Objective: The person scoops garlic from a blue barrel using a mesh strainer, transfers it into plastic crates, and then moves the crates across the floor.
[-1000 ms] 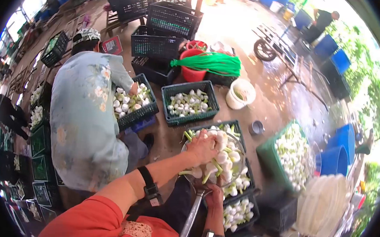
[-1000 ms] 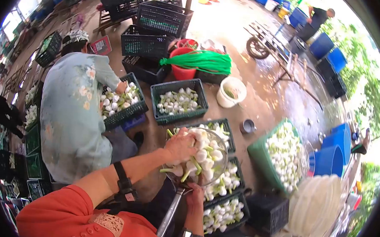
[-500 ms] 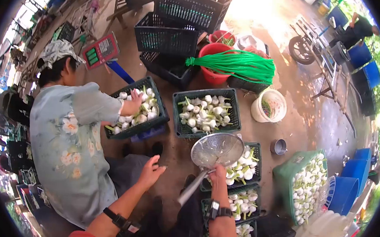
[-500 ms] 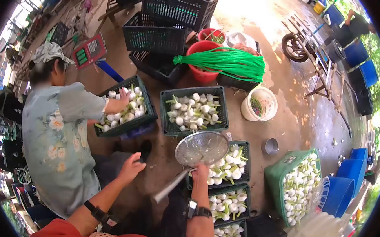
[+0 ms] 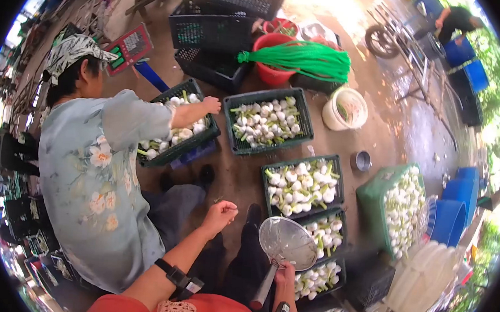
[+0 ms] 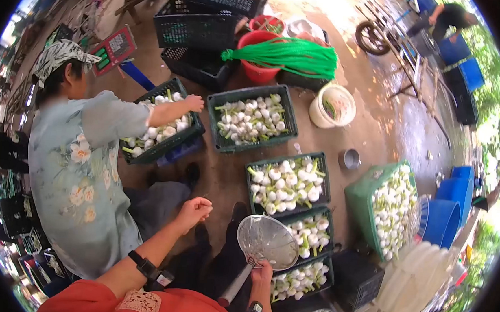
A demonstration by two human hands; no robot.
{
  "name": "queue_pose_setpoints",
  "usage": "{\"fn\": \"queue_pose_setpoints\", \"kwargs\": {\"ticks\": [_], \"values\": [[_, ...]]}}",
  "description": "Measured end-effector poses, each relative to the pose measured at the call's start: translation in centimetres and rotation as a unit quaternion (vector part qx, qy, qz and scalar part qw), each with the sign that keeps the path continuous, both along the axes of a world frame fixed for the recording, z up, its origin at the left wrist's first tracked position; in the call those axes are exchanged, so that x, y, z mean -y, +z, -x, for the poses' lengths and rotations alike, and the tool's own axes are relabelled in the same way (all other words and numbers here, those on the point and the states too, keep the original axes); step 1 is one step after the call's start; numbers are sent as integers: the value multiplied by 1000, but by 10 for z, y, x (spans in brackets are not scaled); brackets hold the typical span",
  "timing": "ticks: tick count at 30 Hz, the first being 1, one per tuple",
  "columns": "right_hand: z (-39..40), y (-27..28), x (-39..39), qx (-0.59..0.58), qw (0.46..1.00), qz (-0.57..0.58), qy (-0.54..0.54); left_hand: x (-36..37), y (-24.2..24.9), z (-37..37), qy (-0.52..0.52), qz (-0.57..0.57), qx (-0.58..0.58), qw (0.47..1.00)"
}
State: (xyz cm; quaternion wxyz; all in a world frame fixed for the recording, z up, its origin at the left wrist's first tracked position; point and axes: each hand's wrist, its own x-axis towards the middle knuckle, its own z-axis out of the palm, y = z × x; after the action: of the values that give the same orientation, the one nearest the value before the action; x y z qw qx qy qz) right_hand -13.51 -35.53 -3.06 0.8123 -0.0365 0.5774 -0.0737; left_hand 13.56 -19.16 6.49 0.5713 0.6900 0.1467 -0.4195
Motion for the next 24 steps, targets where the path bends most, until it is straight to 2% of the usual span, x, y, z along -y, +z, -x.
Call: {"fn": "queue_pose_setpoints", "kwargs": {"ticks": [2, 5, 8, 10, 13, 15, 18, 20, 22, 24], "values": [[38, -6, -20, -27, 999, -3, -26, 3, -14, 10, -21, -18, 3, 1000], [82, -21, -61, 48, 996, -12, -80, 7, -47, 25, -37, -12, 9, 999], [86, -3, -83, -23, 993, -25, -114, 14, -65, 33, -118, -35, 35, 992], [87, -2, -79, -34, 989, -40, -136, 28, -69, 31, -204, -88, 59, 973], [90, -16, -61, -38, 986, -52, -156, 62, -78, 22, -235, -118, 77, 962], [97, -25, -45, 58, 963, -126, -231, 88, -88, 17, -264, -128, 101, 951], [97, -27, -26, 29, 952, -146, -267, 118, -107, 12, -310, -157, 146, 926], [96, -27, -16, 44, 948, -153, -276, 132, -113, 8, -368, -199, 221, 881], [93, -25, -17, 52, 941, -166, -290, 137, -120, 3, -385, -201, 219, 874], [83, -29, -16, 59, 907, -195, -368, 140, -135, -2, -401, -199, 218, 867]]}}
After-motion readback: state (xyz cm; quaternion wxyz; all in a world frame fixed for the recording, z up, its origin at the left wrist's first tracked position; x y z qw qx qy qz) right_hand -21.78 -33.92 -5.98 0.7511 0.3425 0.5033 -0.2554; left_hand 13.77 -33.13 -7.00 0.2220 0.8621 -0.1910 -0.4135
